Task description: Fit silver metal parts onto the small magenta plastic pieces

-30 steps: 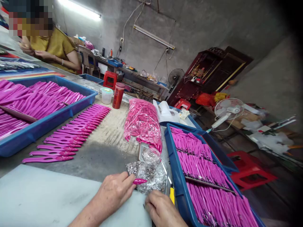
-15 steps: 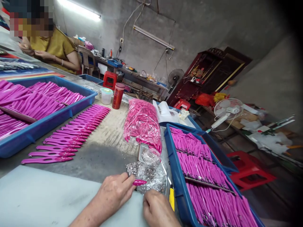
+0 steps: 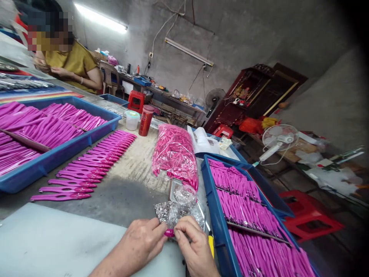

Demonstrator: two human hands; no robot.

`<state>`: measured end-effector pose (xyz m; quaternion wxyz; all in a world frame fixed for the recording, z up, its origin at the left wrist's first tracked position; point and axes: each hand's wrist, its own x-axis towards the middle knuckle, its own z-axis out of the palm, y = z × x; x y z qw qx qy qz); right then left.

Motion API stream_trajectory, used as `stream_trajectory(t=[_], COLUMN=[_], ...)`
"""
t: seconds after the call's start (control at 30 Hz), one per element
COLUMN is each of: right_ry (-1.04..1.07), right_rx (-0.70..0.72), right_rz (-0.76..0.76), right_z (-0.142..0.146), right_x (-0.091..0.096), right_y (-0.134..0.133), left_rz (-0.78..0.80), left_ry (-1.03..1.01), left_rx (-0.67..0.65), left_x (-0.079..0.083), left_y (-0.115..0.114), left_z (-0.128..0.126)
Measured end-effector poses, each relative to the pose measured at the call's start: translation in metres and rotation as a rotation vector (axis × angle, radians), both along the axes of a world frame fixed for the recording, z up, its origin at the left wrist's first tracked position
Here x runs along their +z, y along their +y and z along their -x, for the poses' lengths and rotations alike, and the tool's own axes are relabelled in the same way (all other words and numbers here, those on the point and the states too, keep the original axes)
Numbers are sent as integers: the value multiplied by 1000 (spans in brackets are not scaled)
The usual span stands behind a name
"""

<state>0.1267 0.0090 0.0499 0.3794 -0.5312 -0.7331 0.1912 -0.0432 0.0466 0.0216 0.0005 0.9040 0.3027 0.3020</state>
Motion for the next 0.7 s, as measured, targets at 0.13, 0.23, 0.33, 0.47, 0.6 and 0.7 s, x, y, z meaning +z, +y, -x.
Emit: stream_trajectory(t=[0.13, 0.23, 0.33, 0.47, 0.6, 0.7], right_ry=[15, 11, 4, -7, -90, -208], right_rx=[-3, -5, 11, 9, 22, 44], right_rz=[-59, -58, -49, -68, -132, -178], right_z=[2, 1, -1, -2, -2, -2], right_x=[-11, -16, -18, -18, -14, -7], right_y=[3, 3, 3, 1, 1, 1], left_rz=[7, 15, 23, 36, 29, 4], left_ry=[9, 8, 15, 27, 38, 45], left_rx=[-6, -6, 2, 12, 10, 13], left_x=[-3, -2, -2, -3, -4, -4], left_y=[-2, -2, -2, -1, -3, -4], left_z=[0, 0, -1, -1, -1, -2])
